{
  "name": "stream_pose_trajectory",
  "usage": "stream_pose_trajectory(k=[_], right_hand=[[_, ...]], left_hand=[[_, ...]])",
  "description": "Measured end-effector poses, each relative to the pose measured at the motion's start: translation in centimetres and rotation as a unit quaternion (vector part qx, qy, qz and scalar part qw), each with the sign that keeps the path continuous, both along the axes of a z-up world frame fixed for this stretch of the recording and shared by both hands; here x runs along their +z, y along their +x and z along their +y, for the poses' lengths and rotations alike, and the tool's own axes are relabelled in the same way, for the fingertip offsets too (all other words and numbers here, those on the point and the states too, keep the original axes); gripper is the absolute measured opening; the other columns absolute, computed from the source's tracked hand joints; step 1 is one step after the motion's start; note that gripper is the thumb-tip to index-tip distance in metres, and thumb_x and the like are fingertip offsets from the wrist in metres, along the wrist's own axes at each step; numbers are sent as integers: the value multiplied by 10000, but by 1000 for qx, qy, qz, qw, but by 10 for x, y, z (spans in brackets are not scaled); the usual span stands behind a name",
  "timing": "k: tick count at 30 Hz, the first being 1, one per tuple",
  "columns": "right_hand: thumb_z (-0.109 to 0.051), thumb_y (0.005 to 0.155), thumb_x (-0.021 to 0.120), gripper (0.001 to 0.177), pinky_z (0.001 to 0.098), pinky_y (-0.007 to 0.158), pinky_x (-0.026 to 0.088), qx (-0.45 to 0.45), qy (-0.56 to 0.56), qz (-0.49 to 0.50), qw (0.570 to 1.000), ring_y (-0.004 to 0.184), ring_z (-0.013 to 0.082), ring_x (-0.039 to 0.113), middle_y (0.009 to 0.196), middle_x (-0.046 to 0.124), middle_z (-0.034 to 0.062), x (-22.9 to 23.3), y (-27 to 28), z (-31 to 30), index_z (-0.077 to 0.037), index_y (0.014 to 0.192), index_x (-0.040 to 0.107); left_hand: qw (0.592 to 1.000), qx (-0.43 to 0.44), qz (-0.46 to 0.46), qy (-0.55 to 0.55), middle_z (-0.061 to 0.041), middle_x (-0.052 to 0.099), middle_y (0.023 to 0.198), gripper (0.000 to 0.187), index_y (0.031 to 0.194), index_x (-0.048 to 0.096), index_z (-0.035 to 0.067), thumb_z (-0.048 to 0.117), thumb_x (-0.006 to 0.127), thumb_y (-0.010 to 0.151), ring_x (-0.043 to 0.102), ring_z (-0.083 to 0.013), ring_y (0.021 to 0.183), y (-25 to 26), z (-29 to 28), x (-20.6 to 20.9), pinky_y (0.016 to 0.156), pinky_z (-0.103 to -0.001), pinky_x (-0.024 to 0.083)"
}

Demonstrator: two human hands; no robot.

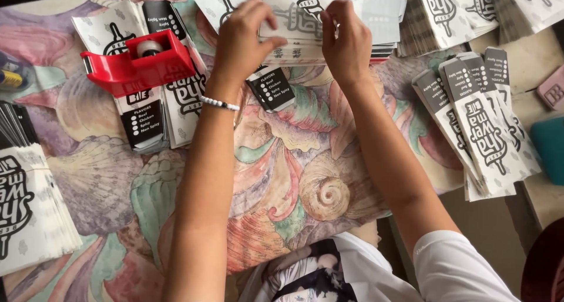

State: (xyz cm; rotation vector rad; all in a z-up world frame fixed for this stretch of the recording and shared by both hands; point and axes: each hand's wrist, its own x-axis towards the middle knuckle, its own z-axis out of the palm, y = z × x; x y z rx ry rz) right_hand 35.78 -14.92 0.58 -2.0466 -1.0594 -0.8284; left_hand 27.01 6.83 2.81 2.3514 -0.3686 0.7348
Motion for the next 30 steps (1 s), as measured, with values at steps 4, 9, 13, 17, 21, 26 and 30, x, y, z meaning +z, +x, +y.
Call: stream_pose_trajectory(k=[4, 9, 13, 17, 21, 26, 30], right_hand=[[160, 942, 670, 255, 251, 532, 493, 16, -19, 3, 1000, 741, 163, 670, 867, 709, 83, -4, 2, 0, -32, 836, 540], [27, 981, 750, 98, 368, 767, 619, 129, -108, -18, 986, 1052, 290, 646, 1063, 730, 113, 18, -14, 4, -69, 982, 768], [-132, 1042, 751, 148, 413, 719, 593, 111, -155, -35, 981, 1025, 308, 636, 1099, 723, 117, 23, -19, 2, -97, 1179, 794], [-163, 1054, 723, 161, 417, 777, 579, 94, -168, -33, 981, 1022, 307, 636, 1115, 749, 84, 19, -16, 3, -29, 1088, 806], [-115, 1002, 758, 104, 393, 671, 552, 63, -111, 24, 992, 923, 284, 637, 1002, 745, 93, 4, -11, 6, -25, 994, 809], [-235, 916, 899, 120, 353, 641, 539, 29, -61, 66, 996, 926, 238, 682, 1022, 754, 101, -7, -5, 4, -126, 925, 848], [-159, 977, 849, 149, 310, 573, 455, 89, 3, 135, 987, 716, 188, 615, 857, 726, 79, 3, -9, 3, -10, 985, 837]], left_hand=[[994, 2, 56, 94, -182, 662, 1329, 438, 1235, 715, 58, 92, 864, 824, 624, -358, 1214, 3, -7, -12, 1074, -431, 505], [994, 7, 6, 111, -48, 774, 789, 60, 864, 818, 134, 119, 876, 873, 702, -200, 706, 5, -14, -9, 1029, -528, 513], [994, 17, -26, 109, -25, 751, 722, 100, 815, 819, 136, 174, 869, 893, 663, -202, 662, 6, -12, -9, 703, -366, 576], [995, 37, -31, 83, -71, 779, 798, 41, 890, 803, 75, 74, 841, 874, 728, -210, 712, 9, -10, -13, 654, -320, 614], [997, 38, -62, 24, -32, 805, 825, 62, 874, 801, 108, 94, 861, 879, 734, -175, 720, 9, -12, -13, 857, -419, 553], [996, 73, -48, -37, -74, 764, 964, 263, 996, 745, 79, 76, 913, 794, 707, -210, 888, 9, -10, -11, 783, -318, 582], [990, 88, -51, -94, -75, 694, 1062, 523, 1110, 659, 92, 78, 1005, 719, 660, -222, 861, 8, -6, -9, 737, -358, 552]])
